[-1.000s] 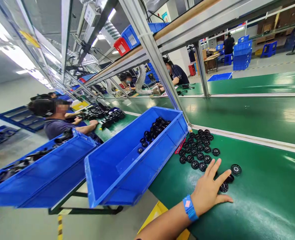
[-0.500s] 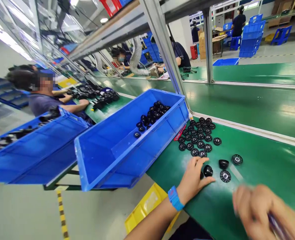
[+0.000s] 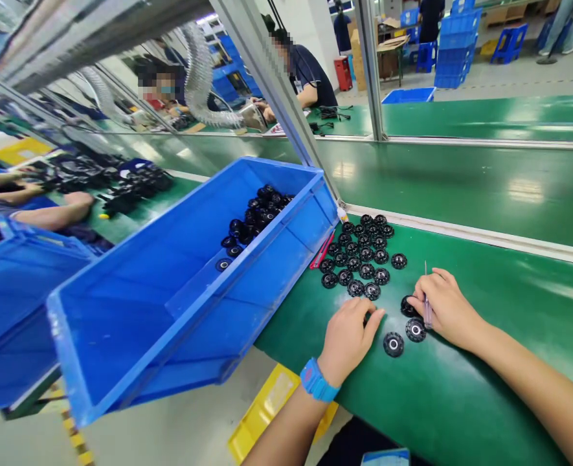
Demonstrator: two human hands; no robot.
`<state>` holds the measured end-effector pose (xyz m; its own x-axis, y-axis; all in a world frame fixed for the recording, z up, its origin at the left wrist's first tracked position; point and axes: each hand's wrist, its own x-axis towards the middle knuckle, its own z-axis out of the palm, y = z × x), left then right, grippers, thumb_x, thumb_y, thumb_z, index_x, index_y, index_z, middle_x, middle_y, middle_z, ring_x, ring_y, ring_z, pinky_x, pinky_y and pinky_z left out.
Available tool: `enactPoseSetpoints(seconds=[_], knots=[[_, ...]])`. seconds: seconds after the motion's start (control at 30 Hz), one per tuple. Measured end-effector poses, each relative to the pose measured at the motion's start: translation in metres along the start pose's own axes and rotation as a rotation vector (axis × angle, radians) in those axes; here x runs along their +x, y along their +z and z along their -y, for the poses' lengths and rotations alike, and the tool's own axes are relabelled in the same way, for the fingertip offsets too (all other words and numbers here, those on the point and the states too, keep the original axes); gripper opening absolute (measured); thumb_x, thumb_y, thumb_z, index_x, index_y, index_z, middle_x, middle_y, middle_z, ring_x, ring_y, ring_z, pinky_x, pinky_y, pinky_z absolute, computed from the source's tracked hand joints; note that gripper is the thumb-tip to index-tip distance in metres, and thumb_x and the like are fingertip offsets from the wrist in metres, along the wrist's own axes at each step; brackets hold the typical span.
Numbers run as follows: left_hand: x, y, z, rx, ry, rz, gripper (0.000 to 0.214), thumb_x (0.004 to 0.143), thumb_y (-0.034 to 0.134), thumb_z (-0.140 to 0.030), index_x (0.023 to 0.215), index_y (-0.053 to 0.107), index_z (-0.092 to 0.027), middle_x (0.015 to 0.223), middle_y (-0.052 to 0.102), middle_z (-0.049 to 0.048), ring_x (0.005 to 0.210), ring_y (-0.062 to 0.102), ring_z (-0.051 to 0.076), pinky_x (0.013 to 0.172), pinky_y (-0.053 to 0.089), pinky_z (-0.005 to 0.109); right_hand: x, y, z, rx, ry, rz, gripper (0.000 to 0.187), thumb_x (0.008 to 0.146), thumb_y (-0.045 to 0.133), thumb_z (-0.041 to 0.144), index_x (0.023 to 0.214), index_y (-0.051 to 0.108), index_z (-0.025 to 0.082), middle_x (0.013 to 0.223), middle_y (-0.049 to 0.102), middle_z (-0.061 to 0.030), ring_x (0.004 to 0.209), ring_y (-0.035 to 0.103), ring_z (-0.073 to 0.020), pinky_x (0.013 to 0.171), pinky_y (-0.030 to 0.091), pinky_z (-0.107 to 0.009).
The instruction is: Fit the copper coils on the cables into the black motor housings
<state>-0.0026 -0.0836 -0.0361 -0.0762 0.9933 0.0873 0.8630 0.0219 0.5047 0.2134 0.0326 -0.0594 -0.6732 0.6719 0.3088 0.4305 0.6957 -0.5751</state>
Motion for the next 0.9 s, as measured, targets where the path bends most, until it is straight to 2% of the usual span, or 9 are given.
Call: enactPoseSetpoints(seconds=[0.1, 0.23, 0.4, 0.47, 0.63, 0.7, 0.77, 0.83, 0.9], knots=[[0.004, -0.002, 0.000, 0.066, -0.039, -0.036, 0.038, 0.108, 0.043, -0.047, 0.081, 0.054, -0.023, 0.070, 0.054, -0.0004, 0.066, 0.052, 0.021, 0.063, 0.036, 0.034, 0.001, -0.002, -0.006, -0.061, 0.036, -0.032, 0.022, 0.103, 0.052, 0.034, 0.086, 0.041, 0.026, 0.072, 0.056, 0.0018, 0.079, 0.055, -0.0205, 0.112, 0.037, -0.055], [0.006, -0.002, 0.006, 0.105, -0.045, -0.120, 0.046, 0.105, 0.046, -0.056, 0.074, 0.052, -0.022, 0.076, 0.053, 0.0021, 0.075, 0.050, 0.023, 0.070, 0.037, 0.036, -0.005, -0.018, -0.019, -0.103, 0.077, -0.085, 0.023, 0.102, 0.054, 0.038, 0.087, 0.041, 0.026, 0.084, 0.066, -0.0039, 0.088, 0.058, -0.0246, 0.104, 0.041, -0.054], [-0.007, -0.004, 0.014, 0.050, 0.001, -0.311, 0.058, 0.106, 0.026, -0.067, 0.105, 0.062, -0.021, 0.101, 0.058, 0.0090, 0.095, 0.055, 0.027, 0.085, 0.045, 0.044, -0.024, -0.040, -0.038, -0.045, 0.087, -0.072, 0.035, 0.097, 0.063, 0.048, 0.089, 0.035, 0.027, 0.119, 0.072, -0.0131, 0.111, 0.063, -0.0289, 0.088, 0.051, -0.044], [-0.017, -0.006, 0.016, 0.030, 0.038, -0.377, 0.064, 0.104, 0.024, -0.071, 0.113, 0.062, -0.021, 0.108, 0.058, 0.0113, 0.104, 0.056, 0.030, 0.093, 0.045, 0.049, -0.032, -0.041, -0.044, -0.012, 0.083, -0.038, 0.040, 0.094, 0.066, 0.052, 0.089, 0.035, 0.028, 0.123, 0.071, -0.0138, 0.114, 0.065, -0.0294, 0.088, 0.053, -0.044], [-0.039, -0.007, 0.018, -0.003, 0.071, -0.454, 0.059, 0.105, 0.026, -0.068, 0.131, 0.054, -0.022, 0.128, 0.055, 0.0151, 0.124, 0.055, 0.032, 0.107, 0.047, 0.052, -0.039, -0.032, -0.041, 0.078, 0.135, 0.006, 0.032, 0.101, 0.054, 0.050, 0.090, 0.034, 0.028, 0.122, 0.073, -0.0128, 0.102, 0.072, -0.0237, 0.083, 0.056, -0.038], [-0.046, -0.005, 0.019, -0.008, 0.068, -0.454, 0.055, 0.107, 0.026, -0.064, 0.133, 0.053, -0.022, 0.130, 0.055, 0.0154, 0.125, 0.056, 0.031, 0.106, 0.049, 0.050, -0.039, -0.030, -0.036, 0.100, 0.177, 0.014, 0.031, 0.102, 0.051, 0.052, 0.091, 0.034, 0.029, 0.111, 0.075, -0.0092, 0.078, 0.072, -0.0193, 0.071, 0.055, -0.033], [-0.051, -0.001, 0.019, -0.009, 0.083, -0.439, 0.055, 0.107, 0.028, -0.063, 0.134, 0.053, -0.022, 0.130, 0.056, 0.0156, 0.126, 0.057, 0.030, 0.106, 0.050, 0.049, -0.037, -0.030, -0.031, 0.107, 0.216, 0.019, 0.030, 0.103, 0.049, 0.053, 0.093, 0.034, 0.029, 0.085, 0.073, -0.0013, 0.053, 0.059, -0.0158, 0.058, 0.049, -0.030], [-0.055, 0.003, 0.019, -0.010, 0.131, -0.416, 0.059, 0.104, 0.035, -0.069, 0.135, 0.054, -0.023, 0.131, 0.058, 0.0156, 0.130, 0.056, 0.033, 0.108, 0.049, 0.050, -0.035, -0.030, -0.029, 0.105, 0.241, 0.024, 0.030, 0.103, 0.048, 0.054, 0.093, 0.035, 0.030, 0.062, 0.059, 0.0063, 0.044, 0.048, -0.0154, 0.051, 0.043, -0.028], [-0.055, 0.008, 0.016, 0.009, 0.212, -0.365, 0.069, 0.096, 0.047, -0.077, 0.138, 0.054, -0.024, 0.135, 0.058, 0.0171, 0.138, 0.053, 0.038, 0.112, 0.045, 0.054, -0.033, -0.029, -0.027, 0.102, 0.255, 0.035, 0.030, 0.103, 0.046, 0.056, 0.093, 0.034, 0.030, 0.054, 0.048, 0.0093, 0.043, 0.046, -0.0159, 0.050, 0.040, -0.028]])
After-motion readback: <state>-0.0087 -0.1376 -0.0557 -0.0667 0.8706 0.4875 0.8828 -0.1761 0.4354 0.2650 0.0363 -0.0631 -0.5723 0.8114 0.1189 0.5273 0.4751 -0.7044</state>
